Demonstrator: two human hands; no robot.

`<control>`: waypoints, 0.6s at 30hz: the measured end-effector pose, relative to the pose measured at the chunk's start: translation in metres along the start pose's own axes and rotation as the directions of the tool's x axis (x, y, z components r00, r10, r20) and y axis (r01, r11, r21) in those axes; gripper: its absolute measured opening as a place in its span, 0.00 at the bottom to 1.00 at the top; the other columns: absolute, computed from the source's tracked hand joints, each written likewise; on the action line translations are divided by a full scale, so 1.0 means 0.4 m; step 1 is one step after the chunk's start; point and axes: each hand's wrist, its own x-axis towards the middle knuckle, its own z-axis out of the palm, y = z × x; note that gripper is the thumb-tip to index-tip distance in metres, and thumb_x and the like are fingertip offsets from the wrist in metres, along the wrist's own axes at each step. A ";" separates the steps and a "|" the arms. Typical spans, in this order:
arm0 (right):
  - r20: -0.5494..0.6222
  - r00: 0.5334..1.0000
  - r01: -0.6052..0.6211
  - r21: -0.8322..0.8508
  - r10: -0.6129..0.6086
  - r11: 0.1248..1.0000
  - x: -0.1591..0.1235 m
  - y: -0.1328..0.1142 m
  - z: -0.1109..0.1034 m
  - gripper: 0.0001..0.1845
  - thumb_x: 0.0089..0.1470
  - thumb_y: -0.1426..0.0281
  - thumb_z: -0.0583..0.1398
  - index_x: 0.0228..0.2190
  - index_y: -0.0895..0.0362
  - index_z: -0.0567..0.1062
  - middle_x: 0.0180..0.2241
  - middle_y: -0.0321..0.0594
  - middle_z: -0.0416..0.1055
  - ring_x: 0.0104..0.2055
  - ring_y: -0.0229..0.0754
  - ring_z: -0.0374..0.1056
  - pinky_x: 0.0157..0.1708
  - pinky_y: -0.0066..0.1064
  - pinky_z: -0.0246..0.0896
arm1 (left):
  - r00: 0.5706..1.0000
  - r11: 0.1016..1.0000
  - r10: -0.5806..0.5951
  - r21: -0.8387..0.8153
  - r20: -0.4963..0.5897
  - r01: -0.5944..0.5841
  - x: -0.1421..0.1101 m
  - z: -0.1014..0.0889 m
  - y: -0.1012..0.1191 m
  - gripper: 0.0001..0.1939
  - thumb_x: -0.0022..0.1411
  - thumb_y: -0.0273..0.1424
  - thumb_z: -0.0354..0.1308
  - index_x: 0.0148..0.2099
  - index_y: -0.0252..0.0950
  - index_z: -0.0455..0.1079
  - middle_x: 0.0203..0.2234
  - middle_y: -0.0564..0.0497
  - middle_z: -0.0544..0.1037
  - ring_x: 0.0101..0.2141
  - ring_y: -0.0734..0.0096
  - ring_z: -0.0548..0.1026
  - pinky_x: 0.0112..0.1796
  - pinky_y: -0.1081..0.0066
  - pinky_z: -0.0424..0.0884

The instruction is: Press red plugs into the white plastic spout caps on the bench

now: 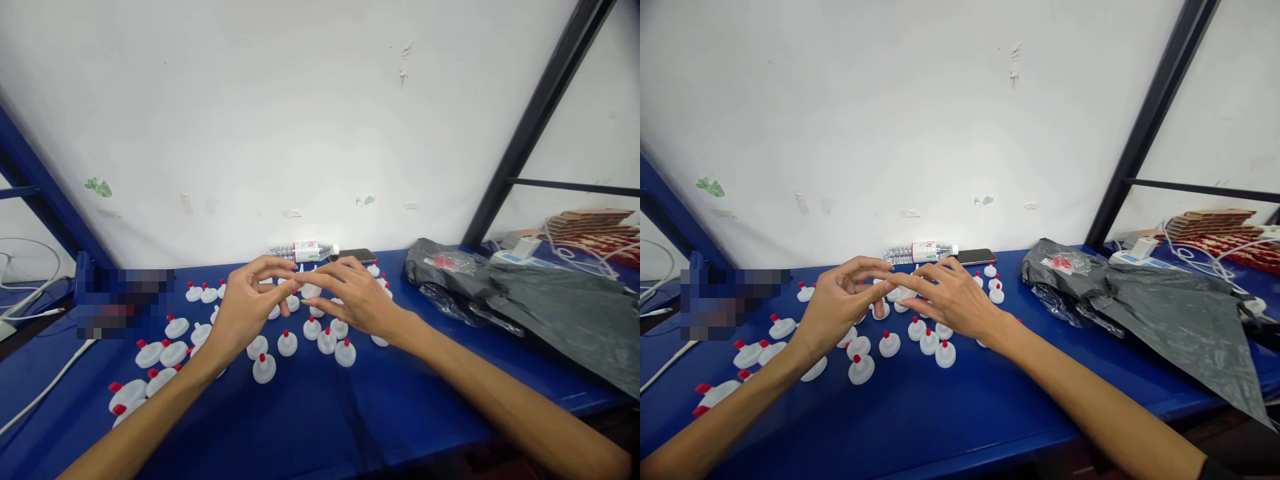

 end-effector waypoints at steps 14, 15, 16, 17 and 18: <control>0.028 1.000 -0.007 0.023 0.007 1.000 -0.005 0.001 0.000 0.20 0.70 0.59 0.60 0.57 0.56 0.74 0.41 0.41 0.80 0.42 0.42 0.75 0.51 0.38 0.62 | 1.000 0.999 -0.002 0.046 0.020 0.001 -0.005 0.008 0.002 0.22 0.59 0.38 0.73 0.52 0.41 0.73 0.34 0.52 0.85 0.18 0.76 0.78 0.17 0.79 0.68; 0.022 1.000 -0.011 0.023 0.011 1.000 -0.005 0.002 -0.001 0.20 0.70 0.59 0.60 0.57 0.56 0.74 0.40 0.40 0.81 0.41 0.42 0.75 0.51 0.38 0.62 | 1.000 0.998 0.001 0.057 0.023 -0.002 -0.006 0.010 0.001 0.22 0.59 0.39 0.72 0.53 0.41 0.73 0.34 0.52 0.85 0.19 0.75 0.78 0.17 0.78 0.68; 0.014 1.000 -0.020 0.023 0.020 1.000 -0.005 0.003 -0.001 0.19 0.69 0.59 0.61 0.55 0.56 0.75 0.38 0.39 0.81 0.40 0.41 0.75 0.50 0.37 0.62 | 1.000 0.997 0.006 0.071 0.026 -0.008 -0.007 0.012 0.001 0.22 0.60 0.40 0.71 0.54 0.40 0.73 0.35 0.51 0.85 0.19 0.73 0.78 0.17 0.77 0.68; 0.005 0.999 -0.033 0.021 0.033 0.999 -0.005 0.005 -0.002 0.19 0.68 0.59 0.62 0.54 0.56 0.76 0.37 0.37 0.81 0.38 0.41 0.74 0.50 0.37 0.62 | 1.000 0.996 0.014 0.088 0.027 -0.016 -0.010 0.014 0.000 0.22 0.62 0.40 0.70 0.55 0.40 0.72 0.35 0.51 0.85 0.19 0.72 0.79 0.17 0.77 0.69; -0.006 0.999 -0.053 0.018 0.053 0.998 -0.005 0.008 -0.004 0.18 0.68 0.58 0.62 0.53 0.56 0.76 0.35 0.36 0.80 0.36 0.41 0.74 0.49 0.37 0.62 | 0.999 0.993 0.025 0.111 0.026 -0.028 -0.012 0.017 -0.001 0.22 0.64 0.41 0.68 0.56 0.40 0.72 0.36 0.50 0.85 0.20 0.71 0.80 0.18 0.76 0.69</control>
